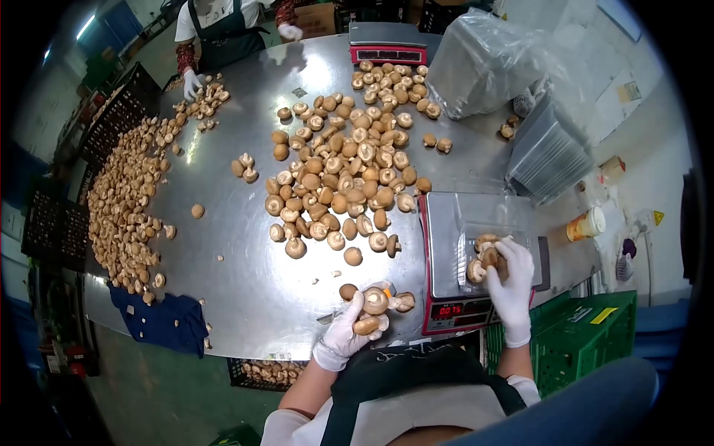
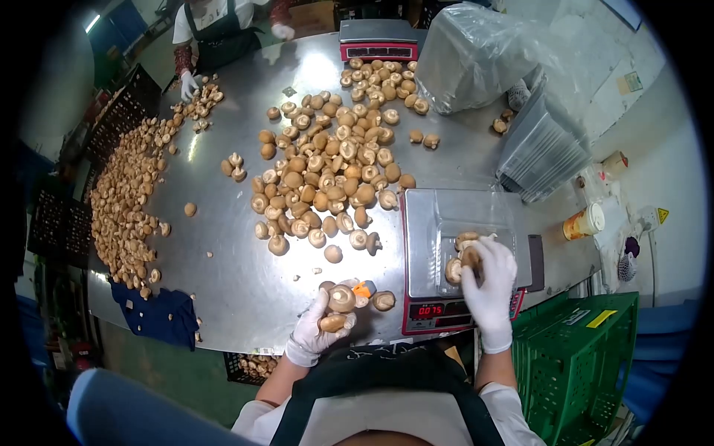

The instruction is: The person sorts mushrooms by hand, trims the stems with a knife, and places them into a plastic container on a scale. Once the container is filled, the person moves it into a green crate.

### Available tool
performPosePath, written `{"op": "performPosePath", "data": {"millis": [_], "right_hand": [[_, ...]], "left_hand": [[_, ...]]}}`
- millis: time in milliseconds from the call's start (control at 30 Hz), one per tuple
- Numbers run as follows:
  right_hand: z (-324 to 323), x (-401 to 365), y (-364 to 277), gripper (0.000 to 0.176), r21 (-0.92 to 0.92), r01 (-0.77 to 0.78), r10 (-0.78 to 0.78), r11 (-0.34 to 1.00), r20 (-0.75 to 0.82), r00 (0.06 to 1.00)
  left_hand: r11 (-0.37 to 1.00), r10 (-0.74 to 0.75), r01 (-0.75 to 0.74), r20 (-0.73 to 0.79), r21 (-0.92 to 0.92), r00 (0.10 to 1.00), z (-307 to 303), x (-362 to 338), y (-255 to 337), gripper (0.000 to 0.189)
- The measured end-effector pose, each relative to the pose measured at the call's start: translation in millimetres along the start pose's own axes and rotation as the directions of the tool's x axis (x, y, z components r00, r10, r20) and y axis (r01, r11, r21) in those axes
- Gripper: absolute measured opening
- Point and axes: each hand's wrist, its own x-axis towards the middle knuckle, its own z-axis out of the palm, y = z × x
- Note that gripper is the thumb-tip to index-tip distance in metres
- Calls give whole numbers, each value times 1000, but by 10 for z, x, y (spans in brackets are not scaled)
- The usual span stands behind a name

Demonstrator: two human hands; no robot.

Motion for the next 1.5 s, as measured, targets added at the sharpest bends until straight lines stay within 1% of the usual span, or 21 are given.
{"op": "performPosePath", "data": {"millis": [67, 133, 267, 333, 400, 467, 533, 600, 700, 800, 833, 867, 933, 967, 1000, 1067, 1100, 1233, 1333, 1433, 1500], "right_hand": [[63, -74, -187, 29, 354, 6, -8, 935, 4, 1000], [94, -114, -397, 32, 552, 74, -212, 831, 191, 958], [281, -154, -834, 44, 734, 153, -516, 662, 298, 803], [312, -167, -818, 44, 688, 187, -527, 701, 322, 787], [267, -150, -740, 39, 705, 130, -474, 697, 317, 822], [142, -138, -644, 23, 738, -89, -270, 668, 352, 896], [181, -160, -317, 16, 704, 9, -209, 710, 198, 958], [117, -215, -150, 11, 743, -289, 83, 604, 301, 950], [85, -178, -55, 13, 738, -289, 279, 610, 142, 950], [39, -214, 4, 13, 563, -160, 186, 811, 12, 982], [82, -254, 6, 14, 574, -137, 158, 808, 14, 987], [76, -273, -31, 15, 546, -72, 102, 834, -25, 995], [67, -327, -63, 16, 577, -33, 42, 816, -2, 999], [72, -333, -107, 16, 582, 24, -3, 813, -37, 999], [51, -332, -184, 16, 594, 49, -34, 803, -37, 999], [40, -344, -269, 15, 614, 98, -156, 783, 41, 987], [57, -337, -341, 14, 665, 103, -192, 740, 62, 980], [364, -371, -623, 18, 718, 33, -387, 695, 335, 859], [729, -455, -726, 34, 646, 81, -486, 759, 480, 730], [1058, -537, -880, 57, 95, 321, -294, 942, 694, 657], [1357, -628, -844, 58, 23, 292, -218, 956, 720, 659]], "left_hand": [[999, 1, 0, -18, 54, 1000, 35, 17, -24, 47], [931, 38, -33, -6, 363, 999, 76, 56, -32, 44], [755, 131, -161, 94, 636, 987, 1, 103, -190, 43], [665, 191, -207, 104, 717, 976, 62, 90, -189, 46], [860, -25, 31, -19, 510, 1000, 139, -11, -91, 49], [881, -43, 60, -46, 469, 998, 126, -5, -97, 57], [964, -67, 79, -53, 254, 996, 71, 40, -104, 50], [977, -64, 72, -47, 200, 997, 108, 58, -100, 46], [988, -136, 141, -69, 59, 988, 161, 188, -104, 42], [937, -23, 80, -168, 340, 985, -96, 457, -248, 40], [867, 88, 41, -234, 496, 968, -173, 536, -297, 41], [618, 357, -195, -51, 762, 933, -338, 599, -397, 44], [241, 568, -297, 114, 924, 815, -643, 734, -447, 45], [170, 612, -273, 115, 947, 782, -754, 737, -407, 48], [-120, 623, -82, 140, 989, 769, -671, 652, -239, 56], [-337, 672, 179, 103, 924, 733, -692, 588, -41, 64], [-339, 690, 312, 9, 888, 724, -697, 571, 39, 67], [-338, 728, 325, 26, 883, 685, -899, 584, 258, 65], [-366, 539, 224, 10, 904, 842, -920, 605, 227, 53], [-282, 536, 141, 34, 949, 843, -1160, 578, 170, 53], [-21, 653, -160, 135, 987, 745, -1347, 532, 117, 53]]}}
